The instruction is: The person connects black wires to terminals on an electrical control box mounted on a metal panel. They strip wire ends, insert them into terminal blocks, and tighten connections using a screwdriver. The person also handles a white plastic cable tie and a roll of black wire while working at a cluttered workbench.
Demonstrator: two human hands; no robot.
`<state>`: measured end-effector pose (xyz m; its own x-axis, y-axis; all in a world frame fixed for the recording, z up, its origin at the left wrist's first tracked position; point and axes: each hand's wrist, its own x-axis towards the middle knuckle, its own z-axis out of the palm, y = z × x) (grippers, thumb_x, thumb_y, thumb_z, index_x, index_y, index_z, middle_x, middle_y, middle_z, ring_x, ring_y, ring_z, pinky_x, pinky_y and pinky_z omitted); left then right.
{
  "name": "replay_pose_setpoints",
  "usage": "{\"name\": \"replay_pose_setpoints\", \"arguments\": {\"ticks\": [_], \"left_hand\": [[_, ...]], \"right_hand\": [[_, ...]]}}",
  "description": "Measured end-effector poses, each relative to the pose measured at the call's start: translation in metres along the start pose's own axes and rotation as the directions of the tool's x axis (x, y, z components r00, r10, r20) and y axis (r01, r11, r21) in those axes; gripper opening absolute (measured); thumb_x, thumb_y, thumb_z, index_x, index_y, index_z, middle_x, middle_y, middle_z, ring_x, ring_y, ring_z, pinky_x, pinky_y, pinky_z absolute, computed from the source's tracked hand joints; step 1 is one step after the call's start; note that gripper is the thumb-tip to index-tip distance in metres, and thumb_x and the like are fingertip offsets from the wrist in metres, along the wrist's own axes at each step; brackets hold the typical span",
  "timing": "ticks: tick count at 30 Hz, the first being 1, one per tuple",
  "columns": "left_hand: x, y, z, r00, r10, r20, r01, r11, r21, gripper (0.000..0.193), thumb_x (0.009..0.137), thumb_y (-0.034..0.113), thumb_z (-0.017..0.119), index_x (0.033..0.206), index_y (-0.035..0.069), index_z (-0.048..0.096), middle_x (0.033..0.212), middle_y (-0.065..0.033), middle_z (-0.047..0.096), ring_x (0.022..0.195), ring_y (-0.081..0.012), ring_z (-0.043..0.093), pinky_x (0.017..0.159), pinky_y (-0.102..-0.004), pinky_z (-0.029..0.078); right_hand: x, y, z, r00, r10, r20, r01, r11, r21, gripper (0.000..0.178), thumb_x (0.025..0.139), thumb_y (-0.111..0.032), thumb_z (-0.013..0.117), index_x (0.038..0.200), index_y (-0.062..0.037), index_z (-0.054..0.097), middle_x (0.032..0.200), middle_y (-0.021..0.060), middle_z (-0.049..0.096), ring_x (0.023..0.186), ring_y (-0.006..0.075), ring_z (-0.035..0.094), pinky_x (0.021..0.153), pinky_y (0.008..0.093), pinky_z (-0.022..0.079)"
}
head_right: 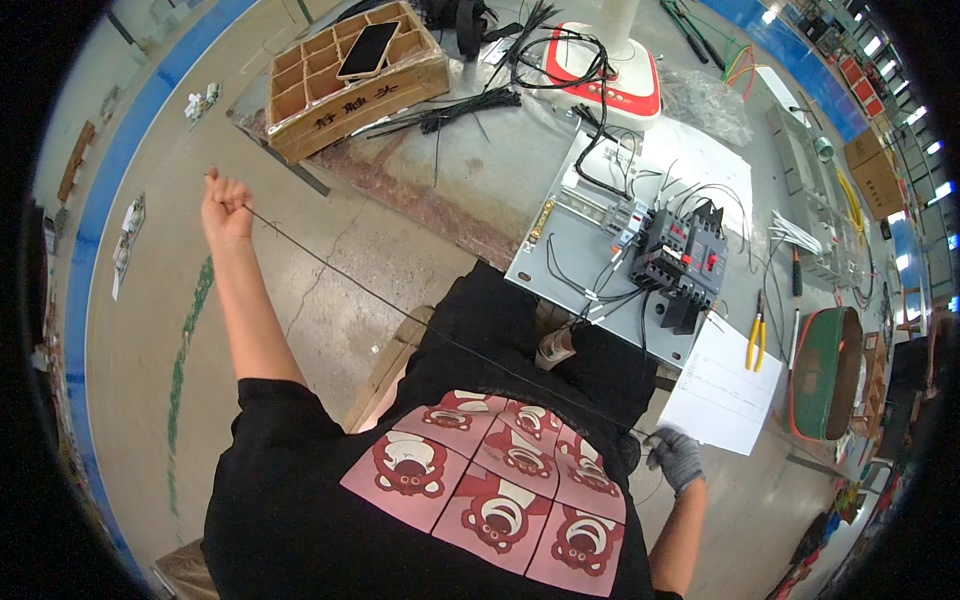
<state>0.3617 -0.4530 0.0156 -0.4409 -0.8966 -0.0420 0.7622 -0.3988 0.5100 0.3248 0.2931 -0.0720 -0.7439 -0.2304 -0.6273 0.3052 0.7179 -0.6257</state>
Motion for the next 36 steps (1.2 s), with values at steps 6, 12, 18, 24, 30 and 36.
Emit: {"name": "replay_pose_setpoints", "arguments": {"ticks": [6,12,18,24,30,36], "left_hand": [[0.017,-0.015,-0.006,1.0,-0.006,-0.017,0.008,0.998,0.069,0.016,0.099,0.02,0.048,0.097,0.006,0.054,0.058,0.0055,0.03,0.046,-0.0062,0.022,0.044,-0.0225,0.022],[-0.142,-0.117,0.083,0.831,-0.353,0.429,0.184,0.904,0.385,0.011,0.095,0.019,0.051,0.094,0.009,0.055,0.065,0.0053,0.041,0.054,-0.0065,0.037,0.05,-0.0228,0.032],[-0.238,-0.162,0.096,0.265,-0.794,0.548,0.656,0.565,0.501,0.02,0.1,0.021,0.047,0.087,0.006,0.045,0.069,0.0028,0.043,0.06,-0.0042,0.039,0.052,-0.0202,0.031],[-0.21,-0.163,0.085,0.102,-0.833,0.543,0.61,0.484,0.627,0.021,0.102,0.021,0.044,0.089,0.004,0.043,0.071,0.0016,0.042,0.062,-0.0063,0.038,0.058,-0.022,0.034],[-0.137,-0.185,0.045,0.125,-0.626,0.77,-0.575,0.586,0.57,0.017,0.095,0.013,0.048,0.101,0.0,0.057,0.09,-0.0117,0.059,0.084,-0.0247,0.057,0.076,-0.0356,0.046],[0.03,-0.181,0.023,0.645,-0.179,0.743,-0.732,-0.424,0.533,0.029,0.078,-0.003,0.05,0.105,0.001,0.059,0.109,-0.0146,0.056,0.103,-0.0339,0.053,0.087,-0.0419,0.045]], "right_hand": [[-0.036,0.056,-0.033,0.979,0.181,-0.089,-0.188,0.978,-0.088,0.014,0.092,0.0,0.052,0.086,0.0041,0.064,0.065,0.0099,0.063,0.058,0.0182,0.065,0.054,0.0309,0.053],[-0.029,-0.182,-0.005,0.904,-0.305,-0.298,0.327,0.945,0.027,0.02,0.091,-0.013,0.061,0.102,0.0028,0.065,0.084,0.0094,0.067,0.068,0.0135,0.062,0.063,0.0271,0.051],[0.032,-0.322,0.103,0.702,-0.6,-0.384,0.71,0.63,0.314,0.025,0.082,-0.016,0.073,0.103,-0.0025,0.068,0.095,0.0034,0.062,0.089,0.0131,0.057,0.079,0.0269,0.046],[0.056,-0.333,0.102,0.76,-0.597,-0.256,0.631,0.585,0.509,0.022,0.082,-0.022,0.074,0.086,-0.0043,0.061,0.091,0.0043,0.057,0.083,0.0147,0.055,0.075,0.0279,0.046],[0.07,-0.341,0.08,0.728,-0.347,-0.591,0.684,0.307,0.662,0.022,0.095,-0.028,0.056,0.103,-0.0091,0.05,0.069,-0.0012,0.05,0.059,0.0083,0.05,0.05,0.0253,0.045],[0.082,-0.326,0.066,0.733,-0.482,-0.479,0.644,0.266,0.717,0.019,0.098,-0.024,0.052,0.109,-0.0089,0.053,0.06,-0.0043,0.043,0.042,0.0039,0.034,0.036,0.0183,0.028]]}}
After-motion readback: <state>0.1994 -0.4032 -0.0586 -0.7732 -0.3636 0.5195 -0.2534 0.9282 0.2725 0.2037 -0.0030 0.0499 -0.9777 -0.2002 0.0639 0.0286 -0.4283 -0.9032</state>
